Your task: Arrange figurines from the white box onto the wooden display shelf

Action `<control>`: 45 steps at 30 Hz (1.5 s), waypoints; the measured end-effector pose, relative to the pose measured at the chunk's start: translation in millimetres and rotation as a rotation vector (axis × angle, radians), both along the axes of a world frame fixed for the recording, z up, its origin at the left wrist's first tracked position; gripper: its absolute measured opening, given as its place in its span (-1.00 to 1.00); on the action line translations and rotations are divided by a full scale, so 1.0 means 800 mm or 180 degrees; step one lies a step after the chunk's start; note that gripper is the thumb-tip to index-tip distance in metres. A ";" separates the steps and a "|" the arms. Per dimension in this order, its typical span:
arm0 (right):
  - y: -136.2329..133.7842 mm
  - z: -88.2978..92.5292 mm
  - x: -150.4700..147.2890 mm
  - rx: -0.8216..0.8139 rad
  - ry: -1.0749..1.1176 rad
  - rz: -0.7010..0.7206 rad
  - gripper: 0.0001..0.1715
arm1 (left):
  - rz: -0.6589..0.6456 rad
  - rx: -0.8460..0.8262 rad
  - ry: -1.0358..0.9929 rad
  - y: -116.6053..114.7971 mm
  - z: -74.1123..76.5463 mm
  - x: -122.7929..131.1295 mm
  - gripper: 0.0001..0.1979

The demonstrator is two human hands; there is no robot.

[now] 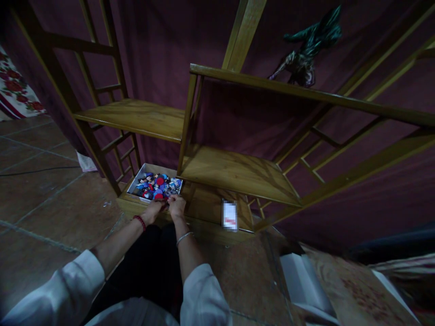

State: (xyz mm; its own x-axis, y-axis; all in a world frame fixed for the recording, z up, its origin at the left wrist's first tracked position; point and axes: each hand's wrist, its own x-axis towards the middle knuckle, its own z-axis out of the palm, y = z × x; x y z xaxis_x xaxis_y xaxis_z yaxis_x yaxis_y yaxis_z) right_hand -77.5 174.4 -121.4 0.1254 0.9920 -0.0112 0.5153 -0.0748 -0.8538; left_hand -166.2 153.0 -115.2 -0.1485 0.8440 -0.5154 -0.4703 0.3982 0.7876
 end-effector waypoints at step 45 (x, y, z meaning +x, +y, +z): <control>-0.088 0.071 -0.006 0.1108 -0.0573 0.0850 -0.69 | 0.0205 -0.0055 -0.1313 -0.007 0.065 -0.015 -0.85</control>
State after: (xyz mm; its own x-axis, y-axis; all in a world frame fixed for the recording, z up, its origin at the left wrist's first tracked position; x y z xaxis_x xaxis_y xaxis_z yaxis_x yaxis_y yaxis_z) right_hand -82.5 103.9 -64.7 -0.1651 0.9308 0.3262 0.6197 0.3552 -0.6998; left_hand -178.5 147.6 -63.2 0.0212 0.8304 -0.5567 -0.7694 0.3691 0.5213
